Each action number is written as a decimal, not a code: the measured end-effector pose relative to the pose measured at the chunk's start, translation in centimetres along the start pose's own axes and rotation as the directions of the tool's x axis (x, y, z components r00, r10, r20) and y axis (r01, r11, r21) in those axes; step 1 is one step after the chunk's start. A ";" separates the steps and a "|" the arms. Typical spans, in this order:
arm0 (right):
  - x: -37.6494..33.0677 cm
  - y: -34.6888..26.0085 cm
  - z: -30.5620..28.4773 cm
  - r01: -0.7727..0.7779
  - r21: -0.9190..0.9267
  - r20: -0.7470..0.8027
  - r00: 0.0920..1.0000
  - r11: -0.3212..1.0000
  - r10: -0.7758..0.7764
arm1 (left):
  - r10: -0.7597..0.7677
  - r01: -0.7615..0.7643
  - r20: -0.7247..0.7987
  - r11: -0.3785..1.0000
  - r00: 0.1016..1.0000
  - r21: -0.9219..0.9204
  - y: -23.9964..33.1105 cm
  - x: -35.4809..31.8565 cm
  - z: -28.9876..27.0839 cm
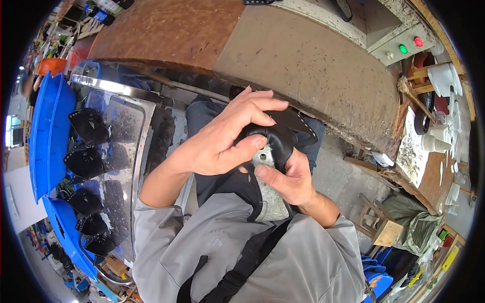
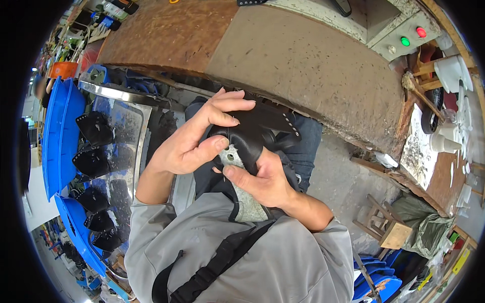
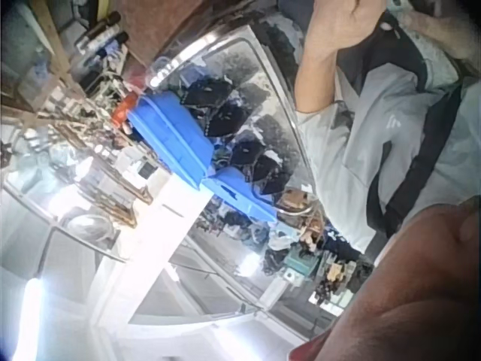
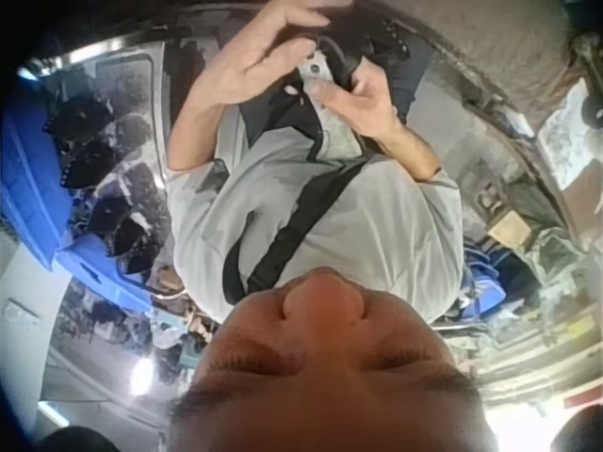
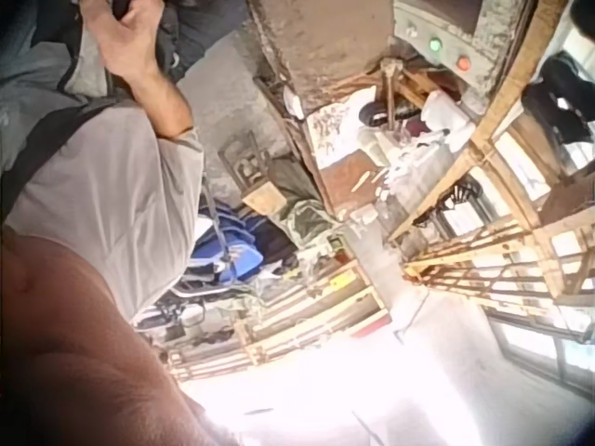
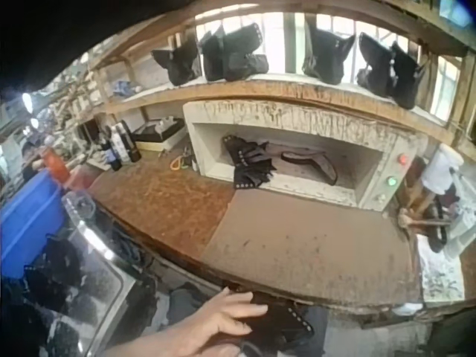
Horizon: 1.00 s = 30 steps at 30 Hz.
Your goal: Manually assembling a sandal by wrapping and securing leather straps around the insole over a shoe last.
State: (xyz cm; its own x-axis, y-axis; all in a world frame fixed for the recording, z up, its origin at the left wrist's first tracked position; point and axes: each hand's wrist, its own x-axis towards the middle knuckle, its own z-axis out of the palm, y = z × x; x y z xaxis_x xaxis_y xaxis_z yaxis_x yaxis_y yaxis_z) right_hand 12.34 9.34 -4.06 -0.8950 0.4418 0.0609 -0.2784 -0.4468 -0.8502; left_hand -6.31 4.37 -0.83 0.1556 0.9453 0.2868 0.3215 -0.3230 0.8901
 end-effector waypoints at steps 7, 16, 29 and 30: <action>0.8 -0.7 -0.4 -0.048 -0.085 -0.034 0.998 0.995 0.045 | -0.165 0.166 0.022 0.982 0.986 -0.088 0.9 1.2 -0.3; 0.4 -1.7 -0.6 0.053 0.075 -0.061 0.997 0.996 -0.048 | 0.024 -0.062 -0.147 0.965 0.989 -0.256 -1.2 1.0 1.4; 0.3 -1.3 -0.5 0.072 0.007 -0.073 0.995 0.997 -0.071 | 0.139 -0.144 -0.092 0.988 0.986 -0.054 -2.3 0.8 1.2; 0.0 -1.5 -0.1 0.068 0.084 -0.135 0.989 0.994 -0.057 | 0.170 -0.170 -0.084 0.985 0.982 0.006 -1.7 0.6 1.2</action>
State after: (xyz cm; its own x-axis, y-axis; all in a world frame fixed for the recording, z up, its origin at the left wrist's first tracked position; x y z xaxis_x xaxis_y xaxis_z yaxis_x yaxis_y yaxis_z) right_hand 12.81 10.08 -2.86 -0.8227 0.5672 0.0379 -0.3674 -0.4796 -0.7969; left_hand -5.66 5.44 -2.64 0.1294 0.8770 0.4627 0.2955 -0.4795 0.8263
